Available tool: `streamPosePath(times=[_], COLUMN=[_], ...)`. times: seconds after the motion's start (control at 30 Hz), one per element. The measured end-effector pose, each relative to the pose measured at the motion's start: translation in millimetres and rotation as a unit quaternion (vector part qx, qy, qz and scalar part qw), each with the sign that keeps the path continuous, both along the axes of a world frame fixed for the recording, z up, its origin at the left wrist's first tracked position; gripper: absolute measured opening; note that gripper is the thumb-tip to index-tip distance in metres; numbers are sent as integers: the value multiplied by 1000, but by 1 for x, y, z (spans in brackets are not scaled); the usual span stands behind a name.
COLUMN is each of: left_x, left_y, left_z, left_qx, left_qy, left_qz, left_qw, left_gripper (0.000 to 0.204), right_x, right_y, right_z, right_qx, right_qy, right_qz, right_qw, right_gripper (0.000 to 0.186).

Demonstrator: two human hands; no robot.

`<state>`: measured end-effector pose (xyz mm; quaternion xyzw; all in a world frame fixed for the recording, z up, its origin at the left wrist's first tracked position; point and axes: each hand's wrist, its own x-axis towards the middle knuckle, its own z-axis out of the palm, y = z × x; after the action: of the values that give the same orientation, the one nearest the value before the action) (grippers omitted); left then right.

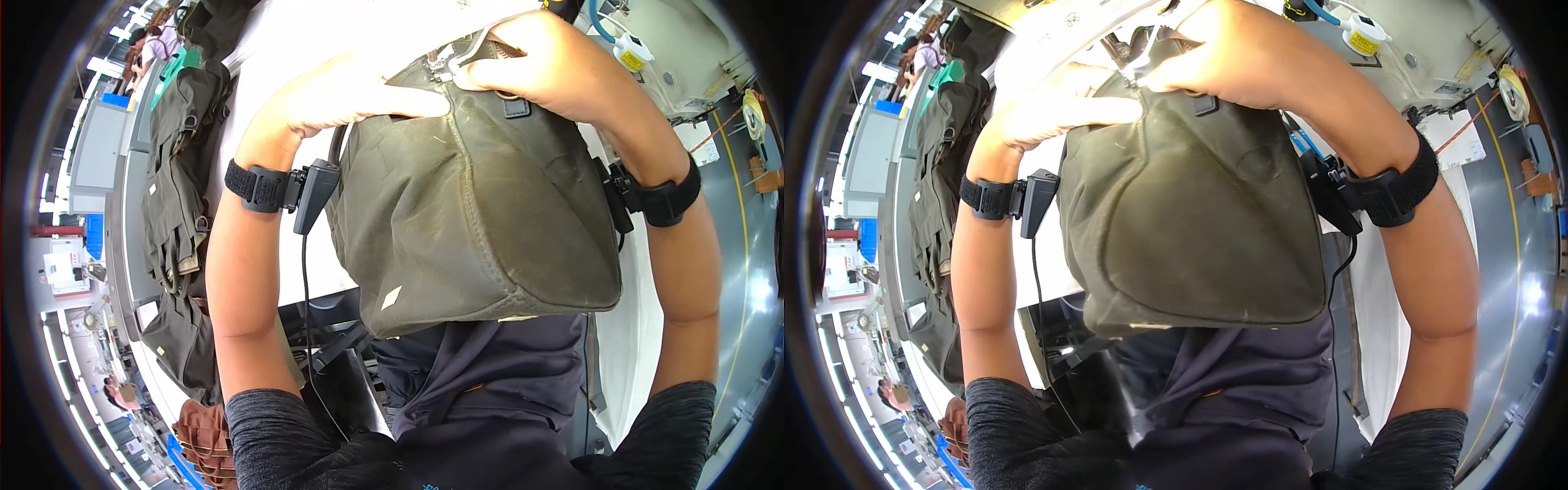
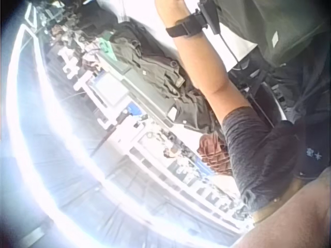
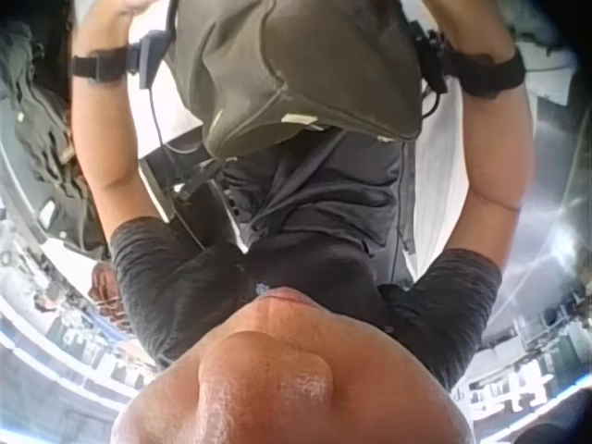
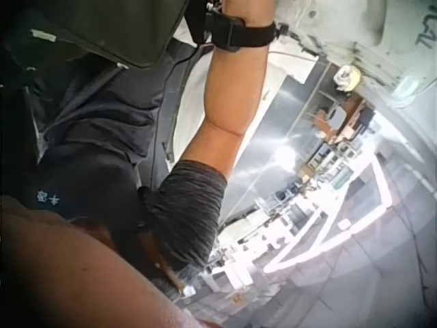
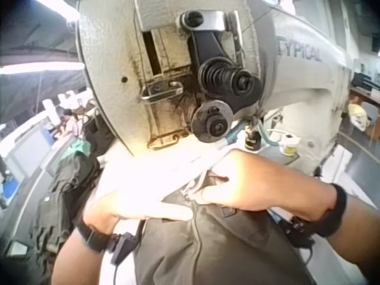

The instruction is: Assembling and sewing components of a heavy canvas bag using an industrial sewing machine.

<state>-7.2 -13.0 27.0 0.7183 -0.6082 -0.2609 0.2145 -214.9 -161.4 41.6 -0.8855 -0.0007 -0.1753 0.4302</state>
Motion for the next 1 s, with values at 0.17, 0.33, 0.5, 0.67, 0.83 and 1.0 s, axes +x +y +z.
streamPosePath(times=[0.17, 0.33, 0.5, 0.67, 0.83, 1.0], left_x=[3, 0, -3, 3, 3, 0], left_y=[1, 3, 1, 0, 1, 3], left_z=[1, 7, 3, 1, 3, 4], left_qx=[29, 42, -1, 6, 1, -7], left_qy=[43, 93, 112, 123, 78, 120], left_qz=[11, 1, -22, -43, -35, -38], left_qw=[999, 995, 993, 991, 996, 992], left_gripper=[34, 34, 36, 53, 69, 71], right_x=[6, 13, 4, 13, 15, 12], right_y=[-2, -6, 1, -2, -11, -4], right_z=[-7, -21, -10, -16, -27, -22], right_qx=[-18, 3, -6, 1, -27, 18], right_qy=[-32, -97, -64, -76, -83, -115], right_qz=[27, 52, 38, 39, 34, 42], right_qw=[999, 994, 997, 996, 996, 992], right_gripper=[26, 26, 26, 26, 24, 24])
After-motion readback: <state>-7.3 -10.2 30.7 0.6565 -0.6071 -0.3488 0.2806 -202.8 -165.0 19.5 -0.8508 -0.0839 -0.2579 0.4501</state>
